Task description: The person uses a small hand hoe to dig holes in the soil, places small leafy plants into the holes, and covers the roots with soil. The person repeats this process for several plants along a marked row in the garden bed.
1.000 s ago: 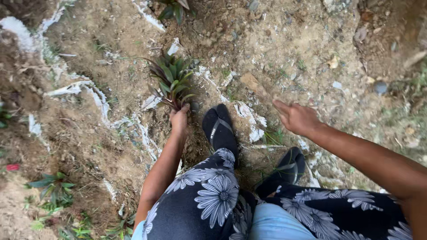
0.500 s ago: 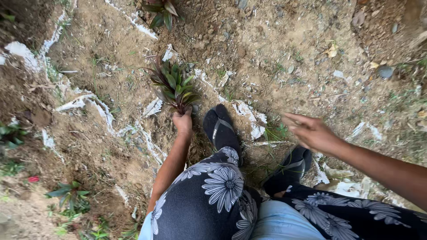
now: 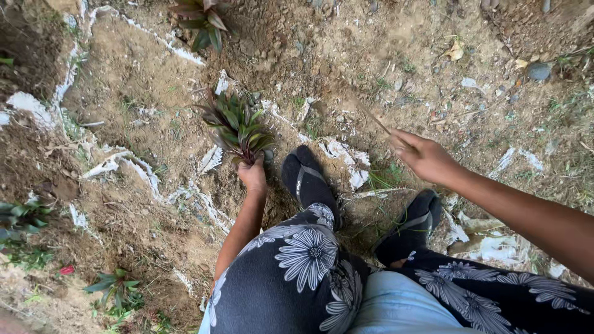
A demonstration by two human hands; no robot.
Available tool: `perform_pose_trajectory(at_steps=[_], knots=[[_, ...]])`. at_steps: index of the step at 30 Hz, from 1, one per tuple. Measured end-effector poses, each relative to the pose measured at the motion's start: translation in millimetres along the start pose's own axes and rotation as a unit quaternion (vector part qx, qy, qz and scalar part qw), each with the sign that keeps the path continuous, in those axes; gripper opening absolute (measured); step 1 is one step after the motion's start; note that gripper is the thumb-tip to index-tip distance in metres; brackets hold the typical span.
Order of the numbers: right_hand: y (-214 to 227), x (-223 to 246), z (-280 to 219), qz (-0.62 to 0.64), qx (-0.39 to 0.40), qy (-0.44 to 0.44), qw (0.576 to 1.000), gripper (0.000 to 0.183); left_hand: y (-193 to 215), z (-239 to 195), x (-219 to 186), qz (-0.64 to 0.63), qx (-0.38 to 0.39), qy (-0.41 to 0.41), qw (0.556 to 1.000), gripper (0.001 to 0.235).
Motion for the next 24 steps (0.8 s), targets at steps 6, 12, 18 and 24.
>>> perform_pose_trajectory(at_steps=[6, 12, 18, 24], knots=[[-64, 48, -16, 0.383, 0.139, -0.030, 0.913, 0.057, -4, -3, -14, 0.031, -0.030, 0.019, 0.999, 0.010], [-88, 44, 27, -0.201, -0.046, 0.061, 0.977, 0.061, 3, -13, -2, 0.089, -0.054, 0.032, 0.994, 0.014], [-36, -17, 48, -0.040, 0.027, 0.000, 0.999, 0.063, 4, -7, -21, 0.046, -0.012, 0.000, 0.999, 0.018], [-16, -10, 38, -0.079, -0.038, 0.027, 0.996, 0.068, -1, -75, -138, 0.321, -0.106, -0.184, 0.923, 0.078]])
Point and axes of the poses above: each hand's wrist, its own z-axis towards the middle knuckle, its own y-axis out of the back of the hand, x = y × z, the point moved 10 cm from there along z, towards the middle knuckle, and after that the axes turned 5 degrees about x, right-handed, at the moved point
